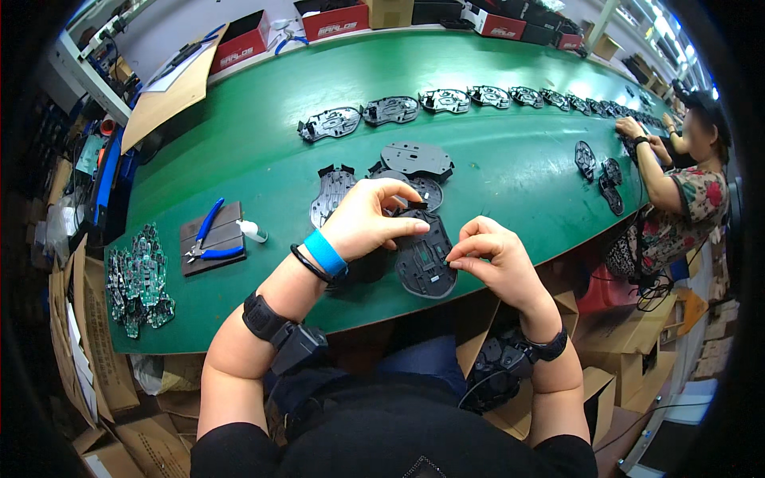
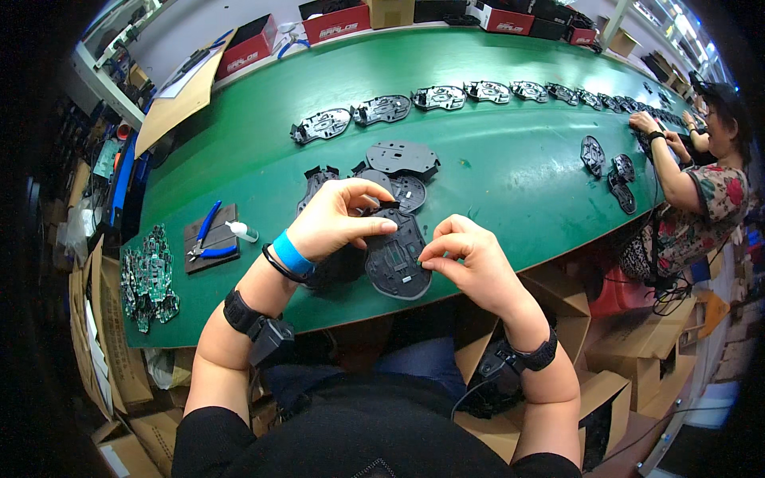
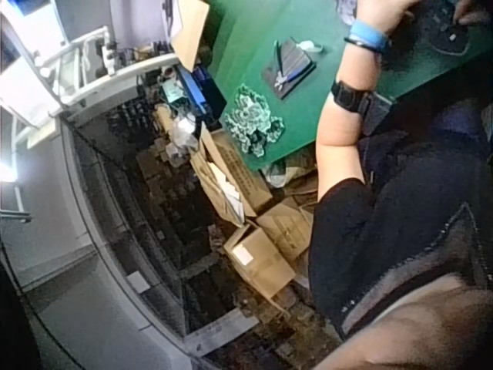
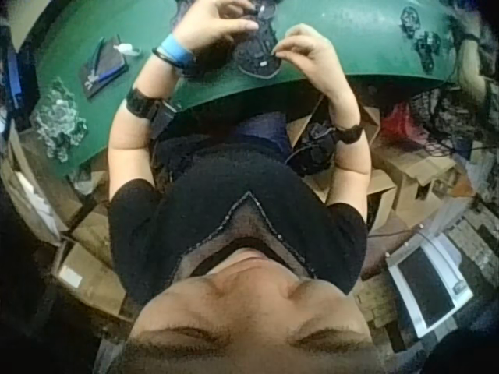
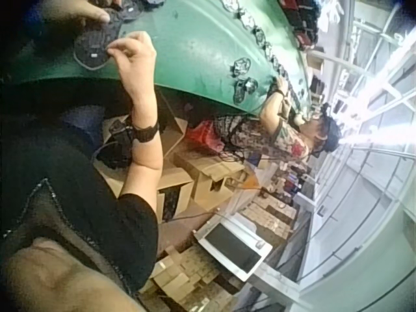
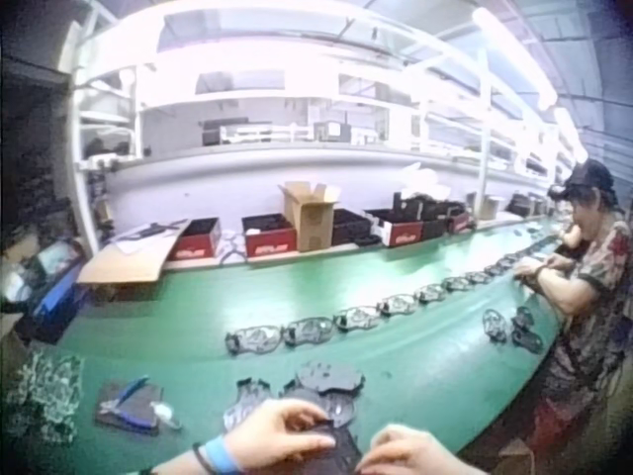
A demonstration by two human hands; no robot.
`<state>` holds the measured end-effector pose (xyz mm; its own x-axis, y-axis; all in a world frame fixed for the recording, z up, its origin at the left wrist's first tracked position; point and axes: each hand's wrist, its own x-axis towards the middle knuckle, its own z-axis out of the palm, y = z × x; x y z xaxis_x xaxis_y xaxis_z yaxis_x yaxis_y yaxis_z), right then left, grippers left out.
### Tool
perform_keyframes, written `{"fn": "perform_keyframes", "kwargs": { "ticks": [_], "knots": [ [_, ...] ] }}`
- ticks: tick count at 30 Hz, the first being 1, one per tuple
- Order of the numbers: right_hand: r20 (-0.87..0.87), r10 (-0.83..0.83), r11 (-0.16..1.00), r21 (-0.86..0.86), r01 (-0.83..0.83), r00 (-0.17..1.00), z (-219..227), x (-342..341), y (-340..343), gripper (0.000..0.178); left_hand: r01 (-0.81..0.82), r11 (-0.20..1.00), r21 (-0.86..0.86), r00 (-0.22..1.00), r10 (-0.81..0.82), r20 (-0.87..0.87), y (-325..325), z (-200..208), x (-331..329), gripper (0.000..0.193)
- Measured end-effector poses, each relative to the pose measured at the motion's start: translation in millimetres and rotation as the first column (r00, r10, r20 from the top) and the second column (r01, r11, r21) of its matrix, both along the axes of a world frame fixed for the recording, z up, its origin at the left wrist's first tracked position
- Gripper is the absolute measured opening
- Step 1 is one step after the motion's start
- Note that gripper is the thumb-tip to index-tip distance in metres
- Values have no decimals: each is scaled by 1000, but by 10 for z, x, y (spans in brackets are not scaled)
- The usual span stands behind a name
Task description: Applying glue to plastic mouse housings and assembling components on an assembly line.
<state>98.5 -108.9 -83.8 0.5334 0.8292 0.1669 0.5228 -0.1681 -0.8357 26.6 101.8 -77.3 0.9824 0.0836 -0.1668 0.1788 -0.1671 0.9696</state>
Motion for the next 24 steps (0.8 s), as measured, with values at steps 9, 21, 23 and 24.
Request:
{"fn": "perform_keyframes", "kwargs": {
  "ticks": [9,21,23,24],
  "knots": [
    [-251,-21,997,68,39,968,-76,-34,5,11,14,999,-50,1000,-14,3,6,-8,-15,40],
    [-761,7,980,134,148,649,-189,1,-15,26,-20,998,-58,1000,20,-11,11,-28,10,39],
    [-781,-1,982,117,148,625,-194,0,-23,27,-23,998,-58,1000,22,-10,11,-31,17,39],
    [-791,-2,986,101,134,612,-199,1,-29,28,-20,998,-59,1000,19,-10,7,-28,23,39]
  ]
}}
